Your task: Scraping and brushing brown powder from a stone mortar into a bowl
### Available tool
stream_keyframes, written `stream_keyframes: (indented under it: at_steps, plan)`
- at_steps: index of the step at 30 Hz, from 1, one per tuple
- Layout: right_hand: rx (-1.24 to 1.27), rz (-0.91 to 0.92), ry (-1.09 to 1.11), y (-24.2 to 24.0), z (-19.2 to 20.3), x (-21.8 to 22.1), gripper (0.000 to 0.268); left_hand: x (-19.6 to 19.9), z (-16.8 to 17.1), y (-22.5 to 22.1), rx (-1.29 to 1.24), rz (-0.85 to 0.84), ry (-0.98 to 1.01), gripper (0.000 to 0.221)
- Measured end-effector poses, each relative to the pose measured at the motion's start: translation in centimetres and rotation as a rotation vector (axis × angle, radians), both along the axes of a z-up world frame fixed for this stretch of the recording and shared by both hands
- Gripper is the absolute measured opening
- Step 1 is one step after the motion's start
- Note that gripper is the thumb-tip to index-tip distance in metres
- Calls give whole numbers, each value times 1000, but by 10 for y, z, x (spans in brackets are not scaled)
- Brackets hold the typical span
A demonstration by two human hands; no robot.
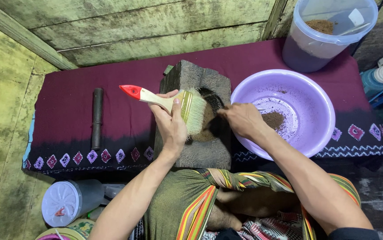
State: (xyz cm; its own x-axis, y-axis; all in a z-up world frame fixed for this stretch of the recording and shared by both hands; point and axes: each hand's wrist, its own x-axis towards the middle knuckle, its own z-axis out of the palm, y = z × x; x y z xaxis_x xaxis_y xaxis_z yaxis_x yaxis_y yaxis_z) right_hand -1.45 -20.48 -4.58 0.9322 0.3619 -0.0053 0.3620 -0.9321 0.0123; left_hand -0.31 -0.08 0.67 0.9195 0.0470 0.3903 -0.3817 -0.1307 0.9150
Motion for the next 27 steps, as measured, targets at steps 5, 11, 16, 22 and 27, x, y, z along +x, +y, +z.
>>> stream_keyframes:
  at_steps: [5, 11, 16, 22, 27]
  plan:
    - [189, -123, -69, -2, -55, 19, 31, -3, 3, 0, 18, 7, 1, 22]
    - [198, -38, 120, 8, -18, 5, 36, -1, 4, -1, 19, 0, 10, 22]
    - [125, -51, 136, 7, -19, 0, 36, -4, 7, -3, 22, -4, 21, 21]
    - [-153, -90, -70, 10, -54, 15, 34, -1, 6, -1, 20, -3, 29, 20]
    - [-193, 1, -39, 11, -73, 10, 26, 0, 6, -1, 34, -1, 11, 21]
